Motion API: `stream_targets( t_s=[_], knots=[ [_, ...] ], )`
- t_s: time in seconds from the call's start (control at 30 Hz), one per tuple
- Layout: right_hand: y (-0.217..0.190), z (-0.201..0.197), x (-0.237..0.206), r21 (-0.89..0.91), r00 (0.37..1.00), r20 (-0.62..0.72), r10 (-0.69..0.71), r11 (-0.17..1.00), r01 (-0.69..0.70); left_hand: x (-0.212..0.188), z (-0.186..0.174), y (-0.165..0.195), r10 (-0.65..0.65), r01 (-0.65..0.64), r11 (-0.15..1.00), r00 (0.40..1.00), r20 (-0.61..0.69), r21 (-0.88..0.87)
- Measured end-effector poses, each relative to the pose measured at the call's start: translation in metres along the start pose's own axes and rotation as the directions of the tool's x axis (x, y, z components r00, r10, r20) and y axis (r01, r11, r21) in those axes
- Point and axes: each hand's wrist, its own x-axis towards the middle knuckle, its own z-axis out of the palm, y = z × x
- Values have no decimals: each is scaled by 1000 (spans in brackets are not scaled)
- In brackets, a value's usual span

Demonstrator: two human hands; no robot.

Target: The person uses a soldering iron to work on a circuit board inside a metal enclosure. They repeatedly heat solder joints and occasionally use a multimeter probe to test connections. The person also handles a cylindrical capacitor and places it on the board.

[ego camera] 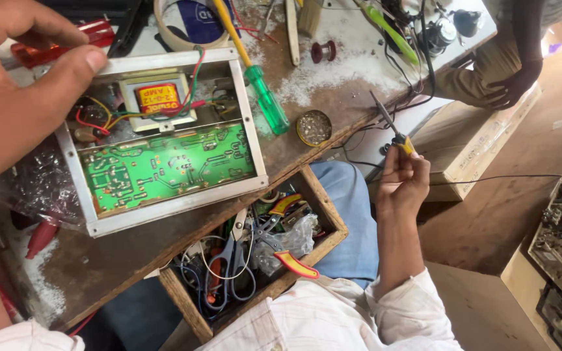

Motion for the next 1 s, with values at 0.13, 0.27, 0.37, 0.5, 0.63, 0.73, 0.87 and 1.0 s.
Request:
stream_targets(
  t_s=[0.13, 0.27, 0.37, 0.5, 0.63, 0.73, 0.87, 1.0],
  knots=[
    [-10, 5, -2, -76, 992, 61, -107, 991, 112, -4, 1, -10, 2, -3, 1000, 1000, 23, 31],
    [-23, 27, -3, -121, 983, 90, -161, 978, 171, -1, -2, -7, 36, -36, 999, 999, 10, 29],
    [-29, 41, -12, -1, 975, 150, -166, 986, 168, 4, -8, 3, 43, -43, 999, 999, 0, 27],
    [-36, 51, -36, -144, 905, 324, -275, 932, 334, 9, -16, 20, 27, -27, 999, 1000, -11, 25],
    [-40, 61, -57, -279, 717, 577, -392, 730, 624, 12, -23, 32, -27, 28, 993, 1000, -11, 115],
    [-40, 71, -65, -309, 578, 703, -416, 553, 774, 14, -29, 38, -9, 11, 982, 1000, -11, 189],
    [-41, 80, -75, -310, 491, 785, -379, 446, 840, 18, -37, 46, 47, -44, 984, 999, -10, 172],
    [-34, 90, -79, -278, 426, 814, -395, 381, 882, 19, -39, 51, -165, 160, 983, 985, 56, 93]
  ],
)
